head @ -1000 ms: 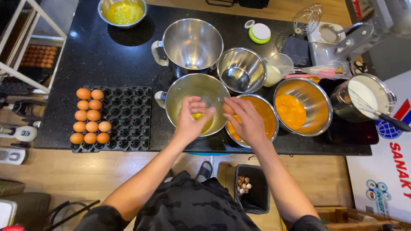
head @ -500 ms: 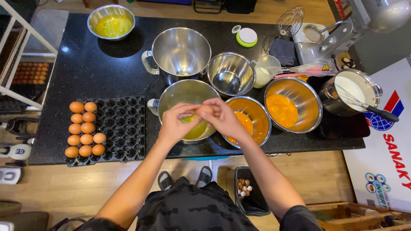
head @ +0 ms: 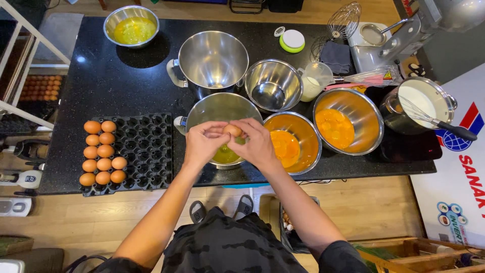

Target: Cracking eggs and separating the yolks from the whites into separate mixing bowls.

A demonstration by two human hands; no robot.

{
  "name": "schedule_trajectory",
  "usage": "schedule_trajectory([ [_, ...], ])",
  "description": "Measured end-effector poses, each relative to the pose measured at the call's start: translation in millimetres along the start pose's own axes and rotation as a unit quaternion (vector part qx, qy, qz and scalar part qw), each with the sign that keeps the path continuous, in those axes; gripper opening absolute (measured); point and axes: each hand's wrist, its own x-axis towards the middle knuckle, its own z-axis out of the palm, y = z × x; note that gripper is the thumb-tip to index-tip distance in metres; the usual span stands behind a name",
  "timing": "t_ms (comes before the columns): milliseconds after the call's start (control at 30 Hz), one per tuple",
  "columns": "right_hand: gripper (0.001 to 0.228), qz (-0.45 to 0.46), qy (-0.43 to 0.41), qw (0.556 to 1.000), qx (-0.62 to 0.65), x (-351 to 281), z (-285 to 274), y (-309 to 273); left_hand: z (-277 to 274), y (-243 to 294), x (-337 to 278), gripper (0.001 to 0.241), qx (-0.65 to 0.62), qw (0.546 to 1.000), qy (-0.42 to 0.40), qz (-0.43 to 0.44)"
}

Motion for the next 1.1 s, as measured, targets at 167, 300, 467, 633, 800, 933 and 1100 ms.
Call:
schedule_trajectory([
  [167, 0.037, -0.002, 0.025, 1.0, -0.012, 1.1, 4.0, 2.4, 3.5, 1.0, 1.6, 0.034, 0.012, 1.0, 0.021, -0.008],
  [300, 0.039, 0.007, 0.021, 1.0, -0.009, 3.1, 4.8, 12.7, 2.5, -1.1, 3.0, 0.033, 0.007, 0.999, 0.038, -0.011],
  [467, 0.038, 0.152, 0.0, 0.979, 0.138, 7.0, 5.8, 42.5, -1.2, -25.2, 10.7, 0.03, -0.122, 0.992, 0.014, -0.017],
  [633, 0.039, 0.167, -0.012, 0.949, 0.268, 15.5, -1.4, 43.1, -4.0, -23.9, 8.4, 0.03, -0.275, 0.959, -0.01, -0.065],
  [800, 0.032, 0.153, -0.005, 0.932, 0.33, 24.0, -9.6, 27.2, -3.2, -24.9, 5.9, 0.031, -0.384, 0.919, -0.015, -0.089],
  [933, 0.024, 0.163, 0.015, 0.924, 0.345, 23.9, -13.0, 24.2, -4.2, -18.3, 5.0, 0.03, -0.418, 0.904, -0.007, -0.091],
  [1100, 0.026, 0.114, 0.017, 0.988, 0.1, 21.6, -19.5, 3.8, -3.8, -14.9, 1.1, 0.031, -0.322, 0.946, 0.033, -0.017],
])
